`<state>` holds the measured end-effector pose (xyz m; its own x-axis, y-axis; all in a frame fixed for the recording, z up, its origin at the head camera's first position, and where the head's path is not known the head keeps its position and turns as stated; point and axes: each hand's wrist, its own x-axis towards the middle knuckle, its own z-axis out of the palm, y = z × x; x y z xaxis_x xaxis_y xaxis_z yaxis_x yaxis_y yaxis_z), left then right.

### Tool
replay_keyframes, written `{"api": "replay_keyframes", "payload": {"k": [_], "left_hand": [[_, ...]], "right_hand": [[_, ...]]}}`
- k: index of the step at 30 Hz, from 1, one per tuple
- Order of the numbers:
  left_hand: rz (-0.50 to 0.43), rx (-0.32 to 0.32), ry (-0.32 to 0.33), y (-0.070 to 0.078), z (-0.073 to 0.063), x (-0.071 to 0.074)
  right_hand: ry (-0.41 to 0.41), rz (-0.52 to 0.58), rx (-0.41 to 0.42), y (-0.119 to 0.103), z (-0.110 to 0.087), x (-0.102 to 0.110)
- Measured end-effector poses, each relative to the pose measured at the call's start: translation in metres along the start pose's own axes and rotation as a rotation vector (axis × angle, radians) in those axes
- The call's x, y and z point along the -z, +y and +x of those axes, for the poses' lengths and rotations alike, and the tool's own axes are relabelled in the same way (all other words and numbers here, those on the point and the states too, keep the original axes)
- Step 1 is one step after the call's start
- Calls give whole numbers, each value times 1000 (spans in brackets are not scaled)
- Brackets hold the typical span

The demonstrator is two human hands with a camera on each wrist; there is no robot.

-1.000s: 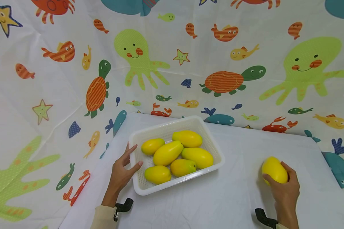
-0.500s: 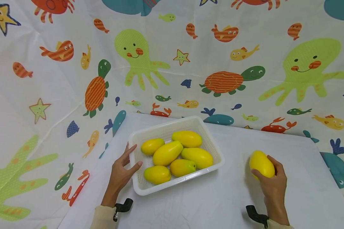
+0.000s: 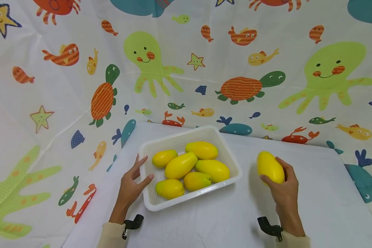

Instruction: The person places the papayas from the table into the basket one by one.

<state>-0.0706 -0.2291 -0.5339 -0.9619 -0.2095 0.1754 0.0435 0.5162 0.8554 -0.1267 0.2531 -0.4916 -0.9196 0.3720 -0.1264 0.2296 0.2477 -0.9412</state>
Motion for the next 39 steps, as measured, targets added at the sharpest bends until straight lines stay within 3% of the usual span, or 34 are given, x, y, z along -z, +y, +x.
{"api": "replay_keyframes", "payload": {"k": [12, 39], "left_hand": [[14, 8, 1, 1, -2, -2], [13, -17, 19, 2, -10, -2]], "right_hand": [[-22, 47, 130, -31, -9, -16], [-281, 137, 325, -74, -36, -66]]}}
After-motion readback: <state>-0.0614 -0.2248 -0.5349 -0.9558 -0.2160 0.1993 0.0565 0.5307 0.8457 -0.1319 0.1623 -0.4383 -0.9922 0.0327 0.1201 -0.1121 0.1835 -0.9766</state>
